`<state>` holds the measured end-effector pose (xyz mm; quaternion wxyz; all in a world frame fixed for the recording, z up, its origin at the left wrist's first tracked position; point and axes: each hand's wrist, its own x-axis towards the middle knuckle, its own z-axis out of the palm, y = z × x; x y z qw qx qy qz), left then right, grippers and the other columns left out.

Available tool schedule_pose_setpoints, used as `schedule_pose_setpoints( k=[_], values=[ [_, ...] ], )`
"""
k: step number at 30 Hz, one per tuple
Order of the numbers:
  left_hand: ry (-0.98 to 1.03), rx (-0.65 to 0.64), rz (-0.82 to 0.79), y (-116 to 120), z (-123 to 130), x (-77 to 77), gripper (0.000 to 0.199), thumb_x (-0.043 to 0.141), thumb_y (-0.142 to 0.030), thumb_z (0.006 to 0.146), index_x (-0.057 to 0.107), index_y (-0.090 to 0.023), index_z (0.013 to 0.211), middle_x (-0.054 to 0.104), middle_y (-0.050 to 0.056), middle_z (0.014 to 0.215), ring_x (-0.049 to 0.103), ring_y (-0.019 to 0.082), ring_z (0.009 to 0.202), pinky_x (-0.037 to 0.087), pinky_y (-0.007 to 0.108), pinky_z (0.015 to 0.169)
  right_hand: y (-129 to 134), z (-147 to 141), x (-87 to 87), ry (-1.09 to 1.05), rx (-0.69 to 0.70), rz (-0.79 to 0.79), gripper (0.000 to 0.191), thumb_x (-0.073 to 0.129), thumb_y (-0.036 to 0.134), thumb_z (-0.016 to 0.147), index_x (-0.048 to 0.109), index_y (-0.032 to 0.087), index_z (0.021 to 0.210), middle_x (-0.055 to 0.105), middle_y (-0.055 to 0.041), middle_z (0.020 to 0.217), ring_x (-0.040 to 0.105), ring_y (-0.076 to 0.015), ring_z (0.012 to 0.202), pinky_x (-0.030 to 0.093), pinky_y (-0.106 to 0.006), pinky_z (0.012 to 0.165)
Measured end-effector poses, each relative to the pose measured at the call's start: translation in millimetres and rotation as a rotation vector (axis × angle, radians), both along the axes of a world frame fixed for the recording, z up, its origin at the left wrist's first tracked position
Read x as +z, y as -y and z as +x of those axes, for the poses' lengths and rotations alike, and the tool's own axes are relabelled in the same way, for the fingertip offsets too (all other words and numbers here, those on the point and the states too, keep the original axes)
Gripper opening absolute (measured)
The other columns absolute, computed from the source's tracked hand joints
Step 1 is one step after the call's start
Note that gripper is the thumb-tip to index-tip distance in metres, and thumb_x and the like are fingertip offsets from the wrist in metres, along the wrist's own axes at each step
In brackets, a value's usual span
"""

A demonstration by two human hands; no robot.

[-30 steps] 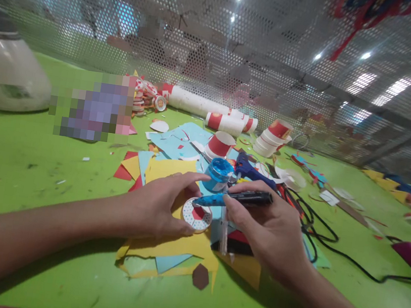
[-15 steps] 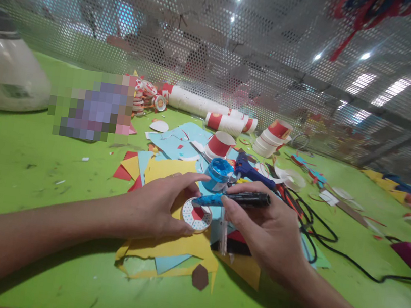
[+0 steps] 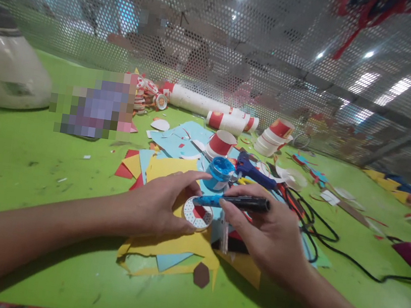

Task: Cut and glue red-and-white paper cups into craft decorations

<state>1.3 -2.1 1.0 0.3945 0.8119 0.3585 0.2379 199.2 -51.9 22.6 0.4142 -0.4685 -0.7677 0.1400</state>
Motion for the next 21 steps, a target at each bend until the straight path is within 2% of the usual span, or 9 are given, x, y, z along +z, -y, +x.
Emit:
schedule_pose_setpoints(
  k=[5, 11, 16, 21],
  values=[
    [0.014, -0.003, 0.018, -0.8, 0.2, -1.1, 0.073, 0.071, -0.028, 0.070, 0.039, -0.020, 0.136, 0.062, 0.006, 0.110, 0.059, 0.022, 0.102, 0.046, 0.035, 0.089, 2.7, 0.4, 3.1, 0.113, 0.047, 0.031, 0.010, 0.063, 0.023, 0.085, 0.063, 0.017, 0.093, 0.070, -0.0028, 0.081, 0.063, -0.0141, 0.068, 0.048, -0.026, 0.064],
    [0.010, -0.020, 0.018, 0.4, -0.5, -1.0, 0.073, 0.069, -0.029, 0.072, 0.036, -0.021, 0.138, 0.063, 0.007, 0.112, 0.060, 0.022, 0.104, 0.044, 0.037, 0.093, -0.1, 3.9, 0.3, 0.056, 0.020, 0.009, 0.009, 0.062, 0.024, 0.086, 0.061, 0.018, 0.092, 0.070, -0.0023, 0.082, 0.064, -0.0147, 0.071, 0.049, -0.024, 0.064],
    [0.069, -0.042, -0.066, 2.4, -1.8, 1.7, 0.077, 0.068, -0.023, 0.071, 0.033, -0.025, 0.140, 0.062, 0.006, 0.121, 0.057, 0.022, 0.110, 0.044, 0.036, 0.095, -0.1, 3.6, -1.9, 0.054, 0.021, 0.028, 0.008, 0.062, 0.025, 0.085, 0.061, 0.019, 0.091, 0.068, -0.0006, 0.078, 0.061, -0.0131, 0.064, 0.048, -0.024, 0.059],
    [0.137, -0.022, -0.183, -3.0, -3.1, -6.1, 0.085, 0.071, -0.018, 0.068, 0.028, -0.026, 0.142, 0.065, 0.006, 0.117, 0.059, 0.021, 0.107, 0.046, 0.035, 0.090, 1.4, 3.0, -0.1, 0.018, 0.018, 0.013, 0.008, 0.063, 0.023, 0.085, 0.062, 0.018, 0.090, 0.067, -0.0001, 0.076, 0.061, -0.0120, 0.064, 0.048, -0.023, 0.059]
  ],
)
